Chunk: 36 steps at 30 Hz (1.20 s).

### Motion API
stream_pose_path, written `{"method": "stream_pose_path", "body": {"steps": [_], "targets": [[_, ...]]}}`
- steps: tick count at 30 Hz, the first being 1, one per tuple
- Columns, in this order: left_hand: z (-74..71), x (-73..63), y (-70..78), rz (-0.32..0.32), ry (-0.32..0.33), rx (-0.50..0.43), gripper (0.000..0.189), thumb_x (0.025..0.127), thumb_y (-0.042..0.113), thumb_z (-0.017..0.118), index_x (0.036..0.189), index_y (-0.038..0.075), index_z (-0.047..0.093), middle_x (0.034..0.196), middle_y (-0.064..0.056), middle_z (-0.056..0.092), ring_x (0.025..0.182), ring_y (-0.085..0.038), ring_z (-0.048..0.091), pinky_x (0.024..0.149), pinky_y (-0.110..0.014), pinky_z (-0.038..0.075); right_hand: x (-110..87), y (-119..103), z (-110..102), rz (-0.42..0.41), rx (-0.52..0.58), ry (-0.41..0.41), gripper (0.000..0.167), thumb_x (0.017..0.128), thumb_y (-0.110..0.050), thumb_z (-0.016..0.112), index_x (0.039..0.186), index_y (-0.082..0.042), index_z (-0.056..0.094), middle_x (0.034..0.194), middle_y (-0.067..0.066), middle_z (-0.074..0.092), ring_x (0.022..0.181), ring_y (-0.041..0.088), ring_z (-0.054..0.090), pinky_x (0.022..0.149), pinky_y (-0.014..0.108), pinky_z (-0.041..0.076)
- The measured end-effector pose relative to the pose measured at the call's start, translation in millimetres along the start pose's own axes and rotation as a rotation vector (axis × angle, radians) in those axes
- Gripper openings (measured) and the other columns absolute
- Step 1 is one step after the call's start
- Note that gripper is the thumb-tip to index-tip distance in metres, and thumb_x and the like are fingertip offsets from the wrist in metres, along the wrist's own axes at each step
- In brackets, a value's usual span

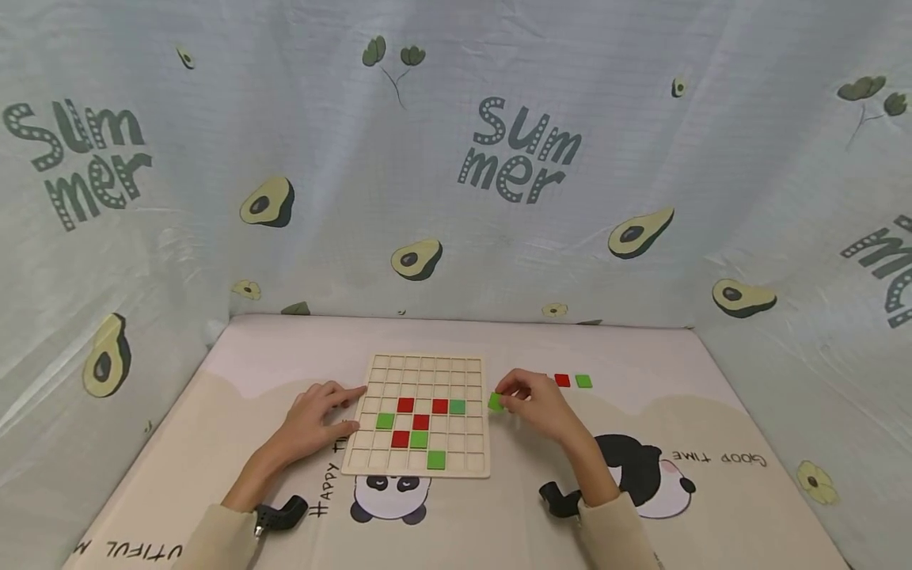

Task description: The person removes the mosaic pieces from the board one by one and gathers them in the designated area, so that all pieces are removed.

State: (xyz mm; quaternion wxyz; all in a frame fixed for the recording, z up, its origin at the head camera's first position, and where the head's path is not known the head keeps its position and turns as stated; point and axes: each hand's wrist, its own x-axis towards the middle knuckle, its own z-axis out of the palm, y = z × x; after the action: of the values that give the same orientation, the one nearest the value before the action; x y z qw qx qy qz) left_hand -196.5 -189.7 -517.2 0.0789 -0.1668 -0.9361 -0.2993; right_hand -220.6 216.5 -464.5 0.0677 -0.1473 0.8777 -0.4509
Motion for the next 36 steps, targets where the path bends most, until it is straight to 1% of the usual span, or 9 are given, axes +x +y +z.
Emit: {"method": "stream_pose_path", "body": {"steps": [4,6,10,15,22,26,28,31,36], "targets": [[-0.4,-1.2,-0.6,-0.01,-0.003,0.002,0.055,0.086,0.038,0.076,0.137,0.019,0.069,0.099,0.009,0.059,0.093,-0.01,0.045,0.081,-0.034,0.031,-0.8,9,-5,-0.007,0.013,0.001,0.012,0.095,-0.012,0.072,0.105,-0.006,0.071,0.099,0.01,0.069,0.081,0.017,0.061,0.064,0.028,0.05],[-0.2,-2.1,-1.0,-0.013,-0.008,0.0,0.056,0.086,0.038,0.076,0.138,0.018,0.068,0.099,0.009,0.059,0.093,-0.01,0.044,0.081,-0.033,0.03,-0.7,14,-7,0.005,0.012,0.002,0.013,0.095,-0.011,0.072,0.105,-0.004,0.071,0.098,0.011,0.069,0.08,0.018,0.061,0.064,0.028,0.051],[0.1,-2.9,-1.8,-0.019,-0.015,-0.001,0.056,0.086,0.037,0.077,0.138,0.018,0.068,0.1,0.009,0.059,0.093,-0.01,0.044,0.081,-0.033,0.03,-0.9,24,-12,0.007,0.01,0.003,0.013,0.095,-0.009,0.071,0.106,-0.002,0.071,0.095,0.012,0.07,0.077,0.019,0.062,0.063,0.027,0.051],[-2.1,-2.3,-1.9,-0.018,-0.009,0.004,0.056,0.086,0.036,0.077,0.138,0.018,0.068,0.1,0.008,0.059,0.093,-0.01,0.044,0.081,-0.034,0.03,0.0,29,-19,-0.001,0.031,0.006,0.016,0.095,-0.008,0.07,0.108,0.001,0.07,0.096,0.015,0.07,0.08,0.021,0.062,0.064,0.028,0.051],[-5.0,-2.5,-2.0,-0.013,-0.009,0.001,0.055,0.086,0.034,0.077,0.138,0.017,0.068,0.099,0.007,0.059,0.093,-0.011,0.045,0.081,-0.034,0.03,5.1,40,-20,0.038,0.041,-0.011,0.019,0.097,-0.008,0.069,0.112,0.004,0.067,0.1,0.018,0.07,0.08,0.02,0.062,0.064,0.029,0.053],[-3.1,-2.1,-4.1,-0.012,-0.007,-0.003,0.055,0.086,0.035,0.077,0.138,0.018,0.068,0.1,0.007,0.06,0.093,-0.011,0.045,0.081,-0.034,0.03,7.6,45,-20,0.064,0.027,-0.019,0.017,0.097,-0.007,0.067,0.111,0.004,0.067,0.097,0.016,0.069,0.077,0.018,0.06,0.064,0.028,0.052],[-1.8,-1.5,-4.5,-0.01,-0.006,-0.001,0.055,0.087,0.035,0.077,0.138,0.018,0.068,0.1,0.008,0.06,0.094,-0.011,0.045,0.081,-0.034,0.03,7.5,45,-19,0.072,0.021,-0.025,0.017,0.097,-0.005,0.066,0.11,0.005,0.067,0.096,0.017,0.068,0.077,0.019,0.059,0.064,0.029,0.051],[-0.9,-0.6,-3.4,-0.009,-0.005,0.001,0.055,0.086,0.036,0.077,0.138,0.018,0.068,0.1,0.008,0.06,0.093,-0.011,0.045,0.081,-0.034,0.03,6.8,47,-20,0.062,-0.001,-0.037,0.017,0.096,-0.003,0.067,0.11,0.006,0.067,0.097,0.018,0.068,0.078,0.019,0.059,0.065,0.028,0.05],[0.0,1.4,-1.3,0.0,-0.006,0.001,0.055,0.087,0.037,0.077,0.137,0.017,0.069,0.1,0.007,0.059,0.093,-0.011,0.044,0.081,-0.034,0.03,4.6,50,-24,0.02,-0.058,-0.051,0.026,0.087,-0.003,0.077,0.11,0.004,0.069,0.101,0.016,0.069,0.084,0.016,0.06,0.071,0.026,0.05]]}}
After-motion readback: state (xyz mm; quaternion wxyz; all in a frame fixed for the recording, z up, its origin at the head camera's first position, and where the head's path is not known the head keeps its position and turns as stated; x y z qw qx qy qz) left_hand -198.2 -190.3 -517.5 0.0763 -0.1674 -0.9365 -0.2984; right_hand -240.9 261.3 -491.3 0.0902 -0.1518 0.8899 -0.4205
